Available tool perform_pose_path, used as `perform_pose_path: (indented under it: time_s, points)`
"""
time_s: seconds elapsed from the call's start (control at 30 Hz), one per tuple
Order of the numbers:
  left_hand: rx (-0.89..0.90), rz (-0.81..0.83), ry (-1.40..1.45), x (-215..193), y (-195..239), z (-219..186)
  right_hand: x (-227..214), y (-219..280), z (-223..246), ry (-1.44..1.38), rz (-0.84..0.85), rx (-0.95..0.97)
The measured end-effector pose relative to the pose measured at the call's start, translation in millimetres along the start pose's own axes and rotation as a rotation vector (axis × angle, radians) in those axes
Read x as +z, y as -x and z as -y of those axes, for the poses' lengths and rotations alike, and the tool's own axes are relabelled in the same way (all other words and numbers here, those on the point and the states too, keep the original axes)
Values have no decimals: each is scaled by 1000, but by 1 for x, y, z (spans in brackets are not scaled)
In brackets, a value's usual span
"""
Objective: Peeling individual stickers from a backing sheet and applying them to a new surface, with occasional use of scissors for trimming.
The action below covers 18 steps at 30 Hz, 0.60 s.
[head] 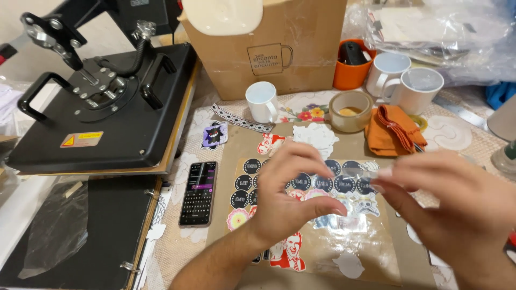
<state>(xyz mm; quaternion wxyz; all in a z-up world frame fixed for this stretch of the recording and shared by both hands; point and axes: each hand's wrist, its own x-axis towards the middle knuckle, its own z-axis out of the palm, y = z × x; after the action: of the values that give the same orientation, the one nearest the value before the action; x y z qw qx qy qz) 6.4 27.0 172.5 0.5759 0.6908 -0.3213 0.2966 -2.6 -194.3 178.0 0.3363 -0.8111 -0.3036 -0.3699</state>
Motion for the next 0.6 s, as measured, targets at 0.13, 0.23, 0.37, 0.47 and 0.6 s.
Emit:
perform_pose_path:
  time_s: [0.13, 0.23, 0.37, 0.47, 0.6]
  points:
    - [-405, 123, 481, 8, 17, 12, -36, 1, 32, 394, 219, -375]
    - [-539, 78, 720, 17, 23, 5, -28, 3, 13, 717, 194, -789]
    - [-684, -72, 826, 20, 25, -1, -15, 0, 11, 620, 63, -840]
    - [-703, -153, 869, 22, 25, -1, -10, 1, 12, 615, 65, -814]
    - [-754, -202, 899, 23, 25, -2, 0, 5, 6, 584, 9, -786]
